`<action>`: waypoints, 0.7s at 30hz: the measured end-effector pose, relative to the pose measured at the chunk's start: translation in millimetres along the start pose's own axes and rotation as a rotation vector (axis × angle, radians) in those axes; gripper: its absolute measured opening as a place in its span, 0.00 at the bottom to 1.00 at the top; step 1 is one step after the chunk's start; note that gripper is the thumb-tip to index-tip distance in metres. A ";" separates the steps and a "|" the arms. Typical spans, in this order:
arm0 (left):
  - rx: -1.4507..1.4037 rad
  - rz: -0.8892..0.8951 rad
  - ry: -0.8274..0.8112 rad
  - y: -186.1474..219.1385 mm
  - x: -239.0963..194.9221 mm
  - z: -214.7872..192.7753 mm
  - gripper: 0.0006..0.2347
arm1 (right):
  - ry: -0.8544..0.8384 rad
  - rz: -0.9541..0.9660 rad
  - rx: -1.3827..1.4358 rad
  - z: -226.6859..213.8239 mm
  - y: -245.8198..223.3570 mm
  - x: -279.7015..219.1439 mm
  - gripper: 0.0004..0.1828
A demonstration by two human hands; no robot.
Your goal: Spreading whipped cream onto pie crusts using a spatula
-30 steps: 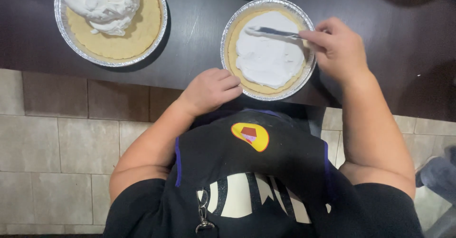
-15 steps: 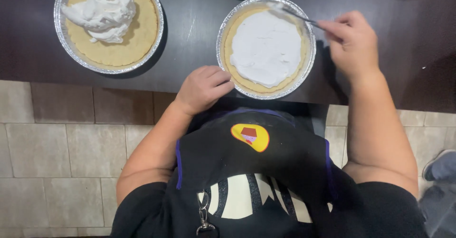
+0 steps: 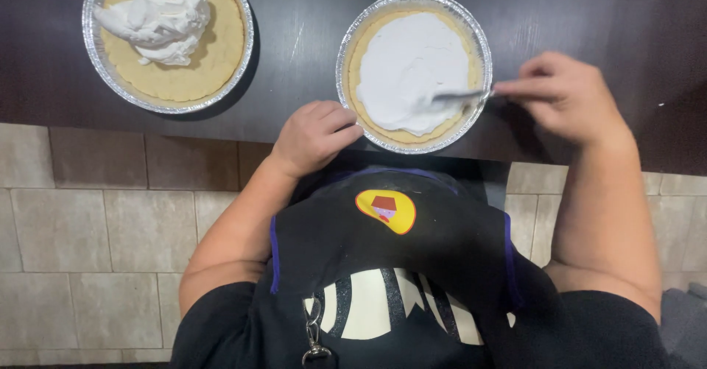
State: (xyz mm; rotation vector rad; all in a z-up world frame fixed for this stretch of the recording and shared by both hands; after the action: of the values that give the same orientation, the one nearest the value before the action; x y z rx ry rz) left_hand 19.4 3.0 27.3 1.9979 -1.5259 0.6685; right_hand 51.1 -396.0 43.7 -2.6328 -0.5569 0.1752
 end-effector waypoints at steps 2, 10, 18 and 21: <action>0.001 0.006 0.006 -0.2 0.3 0.7 0.04 | 0.113 0.042 0.017 4.8 16.8 4.1 0.20; 0.050 -0.004 -0.019 2.4 2.3 -1.0 0.04 | 0.156 0.138 0.048 27.4 -15.6 24.3 0.18; 0.027 -0.014 -0.044 -0.8 0.6 2.7 0.05 | -0.006 0.003 0.111 2.7 16.0 -1.6 0.21; 0.038 -0.018 -0.034 -0.3 -1.8 4.6 0.05 | 0.259 0.110 0.087 6.7 31.1 2.3 0.18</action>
State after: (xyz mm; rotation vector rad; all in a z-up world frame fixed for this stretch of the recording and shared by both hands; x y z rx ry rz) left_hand 19.5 1.2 22.6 2.0586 -1.5237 0.6635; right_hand 62.9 -418.0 23.8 -2.5482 -0.3107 -0.1060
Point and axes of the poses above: each hand's wrist, its own x-axis towards the middle knuckle, its own z-axis out of the palm, y = z × x, the point moved 4 cm from there along x, towards the middle knuckle, and after that the axes turned 13 degrees about z, right-handed, at the moved point
